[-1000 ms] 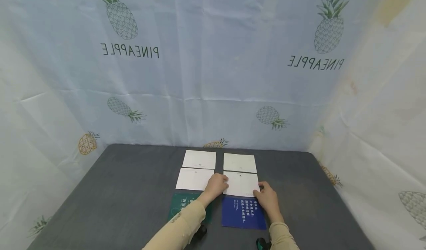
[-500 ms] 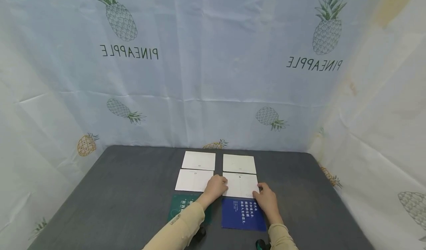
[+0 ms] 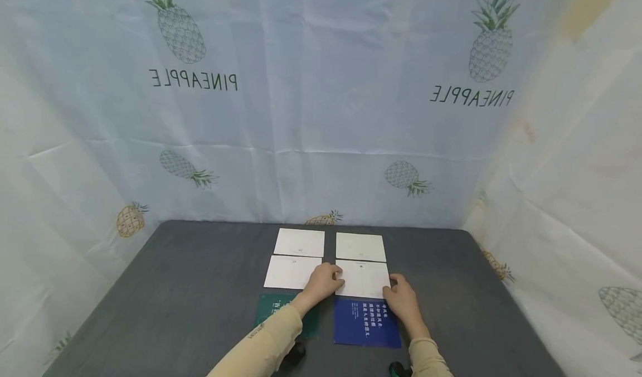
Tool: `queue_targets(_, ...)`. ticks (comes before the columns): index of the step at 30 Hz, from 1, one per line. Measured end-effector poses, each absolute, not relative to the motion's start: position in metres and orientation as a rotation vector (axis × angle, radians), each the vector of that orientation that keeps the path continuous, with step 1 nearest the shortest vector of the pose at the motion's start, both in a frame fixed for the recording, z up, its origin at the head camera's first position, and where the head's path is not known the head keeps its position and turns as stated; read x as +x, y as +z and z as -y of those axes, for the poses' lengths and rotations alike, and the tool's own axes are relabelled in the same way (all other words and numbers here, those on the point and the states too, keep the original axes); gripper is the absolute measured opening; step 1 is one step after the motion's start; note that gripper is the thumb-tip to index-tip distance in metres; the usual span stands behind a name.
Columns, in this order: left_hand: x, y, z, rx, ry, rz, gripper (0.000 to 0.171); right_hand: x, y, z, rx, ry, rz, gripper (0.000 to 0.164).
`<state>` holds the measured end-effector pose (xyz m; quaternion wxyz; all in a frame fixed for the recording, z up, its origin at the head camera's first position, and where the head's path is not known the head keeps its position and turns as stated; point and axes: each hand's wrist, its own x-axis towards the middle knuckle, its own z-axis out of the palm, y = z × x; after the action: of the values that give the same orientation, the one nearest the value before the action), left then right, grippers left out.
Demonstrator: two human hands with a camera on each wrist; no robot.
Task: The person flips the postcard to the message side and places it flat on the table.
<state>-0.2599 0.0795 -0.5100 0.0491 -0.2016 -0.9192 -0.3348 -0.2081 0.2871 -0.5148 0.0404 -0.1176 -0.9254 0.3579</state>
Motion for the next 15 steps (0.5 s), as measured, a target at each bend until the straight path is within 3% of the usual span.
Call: queue_targets(15, -0.25, -0.478, -0.043, -0.672, -1.043, 2.725, 0.034, -0.196, -0.47, -0.254, -0.216, 1.147, 2.776, 0.041)
